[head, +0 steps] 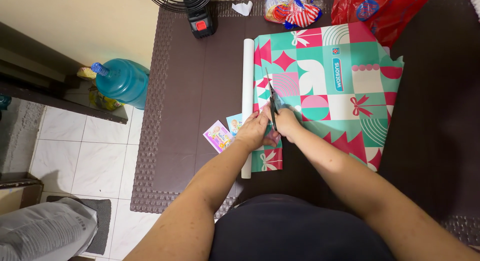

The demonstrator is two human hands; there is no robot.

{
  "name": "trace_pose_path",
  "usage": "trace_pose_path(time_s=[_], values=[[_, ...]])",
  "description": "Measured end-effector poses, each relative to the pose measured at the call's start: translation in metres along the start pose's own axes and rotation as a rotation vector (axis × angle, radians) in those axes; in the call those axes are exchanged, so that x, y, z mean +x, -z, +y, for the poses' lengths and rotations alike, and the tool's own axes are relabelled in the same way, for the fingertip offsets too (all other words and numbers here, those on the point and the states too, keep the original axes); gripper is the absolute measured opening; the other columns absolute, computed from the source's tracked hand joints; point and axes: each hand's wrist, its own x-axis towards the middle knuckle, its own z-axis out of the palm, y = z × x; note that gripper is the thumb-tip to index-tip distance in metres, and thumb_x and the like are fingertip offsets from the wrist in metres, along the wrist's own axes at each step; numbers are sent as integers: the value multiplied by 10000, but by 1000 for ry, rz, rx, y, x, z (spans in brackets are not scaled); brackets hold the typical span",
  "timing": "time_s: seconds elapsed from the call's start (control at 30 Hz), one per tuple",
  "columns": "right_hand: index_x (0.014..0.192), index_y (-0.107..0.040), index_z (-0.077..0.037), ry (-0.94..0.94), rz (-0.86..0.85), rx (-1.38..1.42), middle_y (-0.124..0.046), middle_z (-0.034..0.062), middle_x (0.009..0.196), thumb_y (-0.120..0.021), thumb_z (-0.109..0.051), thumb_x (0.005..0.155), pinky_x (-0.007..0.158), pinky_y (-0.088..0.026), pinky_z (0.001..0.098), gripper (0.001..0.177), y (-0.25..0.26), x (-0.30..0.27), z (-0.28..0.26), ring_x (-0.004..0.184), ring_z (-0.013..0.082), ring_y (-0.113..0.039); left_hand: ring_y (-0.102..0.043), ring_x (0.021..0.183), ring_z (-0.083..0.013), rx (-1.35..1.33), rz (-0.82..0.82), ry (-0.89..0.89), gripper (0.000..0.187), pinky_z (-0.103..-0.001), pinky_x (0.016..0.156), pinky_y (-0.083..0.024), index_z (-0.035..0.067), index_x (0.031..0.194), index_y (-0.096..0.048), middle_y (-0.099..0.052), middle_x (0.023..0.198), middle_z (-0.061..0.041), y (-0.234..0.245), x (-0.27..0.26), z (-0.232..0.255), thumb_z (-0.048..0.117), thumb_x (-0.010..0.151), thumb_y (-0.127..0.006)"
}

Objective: The person unrolls a roll of patterned wrapping paper on a table, then uses scissors to cut a rectangular sheet. They fold the cut sheet and trim the edges with scissors, preparing a piece of wrapping paper.

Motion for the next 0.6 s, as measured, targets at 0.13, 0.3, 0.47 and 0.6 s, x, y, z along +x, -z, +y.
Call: trace_pose_path(time_s=[0.13, 0.3, 0.47, 0.6], values=[[829, -663, 43, -34, -16, 42, -594, 78, 648, -644, -634, 904, 377, -375, 309, 682, -1, 2, -12, 414, 170, -553, -437, 1416, -284, -17, 4, 9, 1420, -408, 1226, -249, -57, 1541, -149, -402, 1568, -202, 4, -2, 3, 487, 515, -966], [836, -675, 18, -46, -1, 70, -587, 58, 648, -625, -610, 898, 369, -347, 306, 633, -2, 5, -25, 399, 172, -543, -489, 1383, -287, -57, -39, 67, 1438, -403, 1255, -255, -9, 1585, -107, -463, 1539, -170, 12, -3, 9, 483, 534, -957], [858, -631, 40, -83, 12, 74, -578, 89, 644, -641, -598, 921, 370, -336, 331, 641, 2, 22, -41, 401, 185, -530, -402, 1398, -382, -81, -77, 167, 1480, -402, 1182, -287, 72, 1608, -53, -456, 1543, -131, 20, -2, 16, 422, 519, -992], [820, -645, 47, 32, 32, 106, -620, 89, 656, -663, -562, 908, 361, -413, 322, 615, 0, 28, -42, 402, 172, -538, -500, 1368, -332, -108, 13, 47, 1459, -420, 1218, -276, 32, 1579, -86, -448, 1542, -178, 19, -2, 13, 444, 505, -983]])
